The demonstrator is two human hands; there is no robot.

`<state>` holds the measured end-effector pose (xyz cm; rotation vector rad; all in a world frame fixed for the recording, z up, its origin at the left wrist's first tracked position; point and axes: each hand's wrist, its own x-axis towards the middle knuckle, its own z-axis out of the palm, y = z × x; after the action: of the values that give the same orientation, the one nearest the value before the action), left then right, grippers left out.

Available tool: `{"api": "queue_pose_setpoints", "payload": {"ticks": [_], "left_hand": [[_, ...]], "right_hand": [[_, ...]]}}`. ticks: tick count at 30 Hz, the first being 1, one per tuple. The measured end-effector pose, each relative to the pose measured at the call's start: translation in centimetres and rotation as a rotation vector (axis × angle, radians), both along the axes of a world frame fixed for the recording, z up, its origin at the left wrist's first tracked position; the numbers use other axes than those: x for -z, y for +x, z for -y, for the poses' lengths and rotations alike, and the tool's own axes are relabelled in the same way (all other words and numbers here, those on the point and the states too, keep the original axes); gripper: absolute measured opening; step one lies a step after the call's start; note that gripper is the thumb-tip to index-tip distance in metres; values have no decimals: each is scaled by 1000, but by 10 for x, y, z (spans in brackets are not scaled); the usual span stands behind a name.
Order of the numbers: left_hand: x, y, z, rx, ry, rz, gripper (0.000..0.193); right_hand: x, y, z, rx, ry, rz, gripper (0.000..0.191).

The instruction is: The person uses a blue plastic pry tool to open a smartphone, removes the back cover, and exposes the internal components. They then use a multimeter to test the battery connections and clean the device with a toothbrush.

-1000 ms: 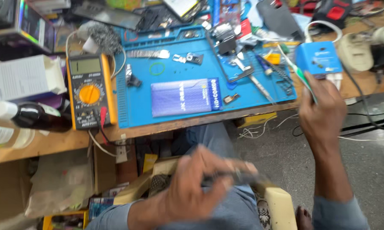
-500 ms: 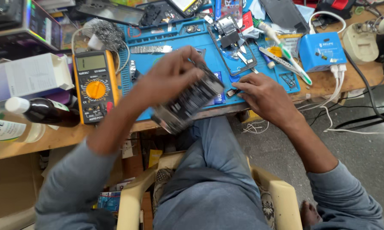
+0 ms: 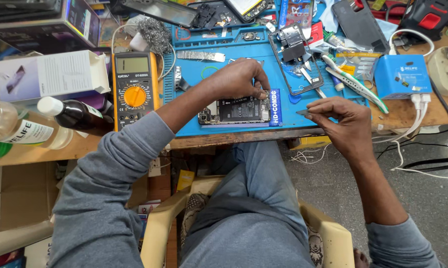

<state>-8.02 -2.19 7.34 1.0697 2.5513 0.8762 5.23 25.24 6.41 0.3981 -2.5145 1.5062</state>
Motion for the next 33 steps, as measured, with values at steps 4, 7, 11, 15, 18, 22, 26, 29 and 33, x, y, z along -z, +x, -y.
{"api": "queue_pose_setpoints", "payload": {"ticks": [4,7,11,15,18,22,26,29,33], "left_hand": [[-2,20,4,-53,61,-159,21],[-1,41,3,-97,302,-237,17],[5,60,1,-141,508,311,29],[9,60,-3,-110,751,527,33],[7,62,-1,-172,688,430,31],[2,75,17,-212,301,-106,38],[6,91,34,-136,96,-396,61],[14,95,37,-129,82,-374,66],[22,93,38,-137,80,-321,64]], "right_hand": [[2,-9,10,-84,-29,-19,16],[-3,-20,18,-165,-77,-53,17],[-12,-27,33,-230,-78,-105,18],[-16,-31,43,-295,-199,-38,23],[-10,-36,50,-81,-237,177,33],[1,-51,52,-218,-363,312,27],[12,-56,52,-260,-359,400,27],[16,-57,55,-291,-345,434,28],[16,-58,59,-278,-268,468,29]]}}
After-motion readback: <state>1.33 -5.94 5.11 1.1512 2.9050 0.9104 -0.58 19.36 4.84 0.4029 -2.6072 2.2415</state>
